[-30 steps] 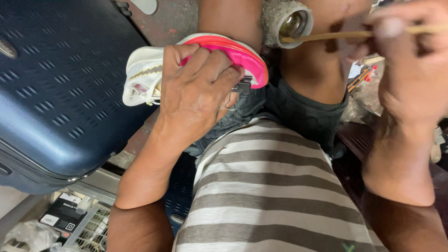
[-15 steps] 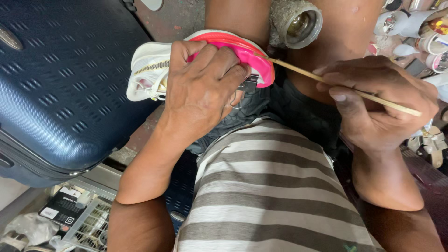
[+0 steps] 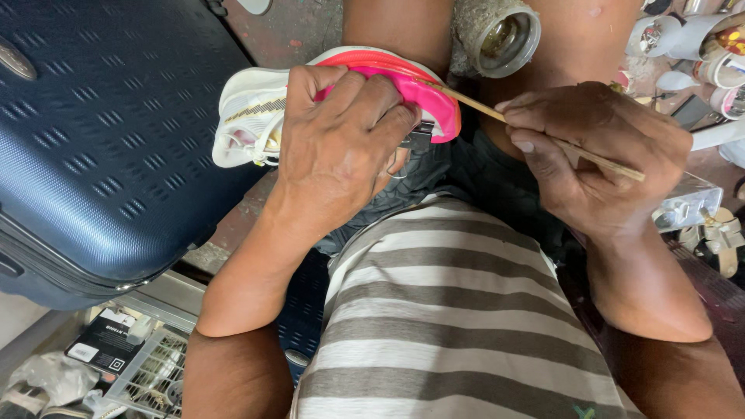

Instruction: The person holds a white and pink sneaker on their lap and uses a small brush to apply pink paint along the sole edge. They repeatedly dip the brush into a container and carefully paint the shoe's perimeter.

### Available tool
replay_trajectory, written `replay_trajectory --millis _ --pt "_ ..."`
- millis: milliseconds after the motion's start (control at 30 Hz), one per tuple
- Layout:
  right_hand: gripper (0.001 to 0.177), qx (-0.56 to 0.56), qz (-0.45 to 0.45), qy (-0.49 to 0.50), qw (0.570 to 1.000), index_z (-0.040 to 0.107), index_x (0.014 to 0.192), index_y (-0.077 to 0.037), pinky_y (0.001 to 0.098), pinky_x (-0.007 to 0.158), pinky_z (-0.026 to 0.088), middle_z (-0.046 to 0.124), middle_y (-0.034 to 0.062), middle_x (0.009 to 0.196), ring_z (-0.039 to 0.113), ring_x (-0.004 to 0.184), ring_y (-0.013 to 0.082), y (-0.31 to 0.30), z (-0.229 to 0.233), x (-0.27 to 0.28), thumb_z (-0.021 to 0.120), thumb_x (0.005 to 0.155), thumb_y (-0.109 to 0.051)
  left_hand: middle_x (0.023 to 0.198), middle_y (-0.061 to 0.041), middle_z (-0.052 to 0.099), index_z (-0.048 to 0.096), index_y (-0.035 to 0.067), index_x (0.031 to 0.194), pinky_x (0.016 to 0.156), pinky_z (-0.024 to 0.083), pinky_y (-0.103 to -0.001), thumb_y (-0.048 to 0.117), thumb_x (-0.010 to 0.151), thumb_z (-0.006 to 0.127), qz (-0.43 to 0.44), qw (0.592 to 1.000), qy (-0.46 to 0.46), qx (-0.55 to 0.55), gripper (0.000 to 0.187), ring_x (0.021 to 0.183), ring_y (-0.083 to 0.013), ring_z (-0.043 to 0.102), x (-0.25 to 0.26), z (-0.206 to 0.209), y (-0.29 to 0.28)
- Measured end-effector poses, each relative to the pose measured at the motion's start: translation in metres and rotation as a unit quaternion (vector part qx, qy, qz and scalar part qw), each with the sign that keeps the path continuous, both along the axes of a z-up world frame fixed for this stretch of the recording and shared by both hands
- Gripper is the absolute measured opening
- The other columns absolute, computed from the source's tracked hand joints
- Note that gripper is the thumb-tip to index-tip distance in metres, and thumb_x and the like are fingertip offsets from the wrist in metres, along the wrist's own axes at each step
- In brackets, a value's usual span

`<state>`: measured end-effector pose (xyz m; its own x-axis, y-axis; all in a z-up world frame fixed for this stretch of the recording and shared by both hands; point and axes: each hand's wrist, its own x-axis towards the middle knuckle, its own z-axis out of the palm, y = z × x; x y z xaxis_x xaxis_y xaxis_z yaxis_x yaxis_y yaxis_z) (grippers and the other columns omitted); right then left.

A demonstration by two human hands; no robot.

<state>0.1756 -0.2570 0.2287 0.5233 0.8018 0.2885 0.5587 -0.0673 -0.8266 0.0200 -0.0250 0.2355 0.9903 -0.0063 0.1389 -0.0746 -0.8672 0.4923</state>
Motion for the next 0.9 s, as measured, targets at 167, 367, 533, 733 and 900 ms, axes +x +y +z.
replay_trajectory --millis 167,367,533,733,900 --pt "0.009 -0.061 -0.011 -0.084 0.995 0.071 0.096 0.008 0.0328 0.076 0.060 0.074 0.0181 0.095 0.075 0.087 0.0286 -0.003 0.018 0.000 0.075 0.101 0.003 0.113 -0.003 0.064 0.073 0.007 0.114 0.105 0.038 -0.044 0.015 0.081 0.083 0.002 1.000 -0.003 0.001 0.036 0.108 -0.0221 0.060 0.000 -0.001 -0.001" --pt "0.013 -0.020 -0.014 -0.075 0.997 0.070 0.104 0.010 0.0306 0.083 0.062 0.075 0.0187 0.101 0.076 0.091 0.0272 -0.007 0.021 -0.002 0.070 0.108 -0.002 0.113 -0.003 0.064 0.072 0.007 0.115 0.105 0.038 -0.044 0.014 0.082 0.082 0.006 1.000 -0.004 0.009 0.035 0.108 -0.0224 0.060 0.002 0.000 -0.002" --pt "0.011 0.012 0.002 -0.026 1.000 0.068 0.103 0.010 0.0329 0.083 0.062 0.073 0.0225 0.100 0.077 0.092 0.0310 0.000 0.018 0.003 0.073 0.107 0.001 0.113 -0.003 0.064 0.073 0.006 0.113 0.103 0.038 -0.044 0.015 0.081 0.082 0.000 1.000 0.001 -0.005 0.034 0.107 -0.0223 0.060 0.001 0.002 -0.001" --pt "0.012 0.014 0.007 -0.010 1.000 0.066 0.096 0.008 0.0346 0.079 0.061 0.073 0.0209 0.096 0.077 0.088 0.0302 0.011 0.013 0.001 0.075 0.105 0.006 0.111 -0.003 0.064 0.073 0.006 0.114 0.103 0.038 -0.043 0.015 0.082 0.082 0.003 1.000 0.003 0.000 0.034 0.106 -0.0212 0.060 0.001 0.002 -0.003" --pt "0.007 -0.013 0.028 -0.052 0.998 0.071 0.104 0.008 0.0296 0.081 0.061 0.074 0.0171 0.100 0.076 0.092 0.0264 0.012 0.013 0.003 0.072 0.107 0.002 0.111 -0.003 0.064 0.073 0.006 0.114 0.102 0.038 -0.043 0.015 0.082 0.082 0.005 1.000 0.002 0.001 0.034 0.107 -0.0215 0.060 0.002 0.002 -0.003"
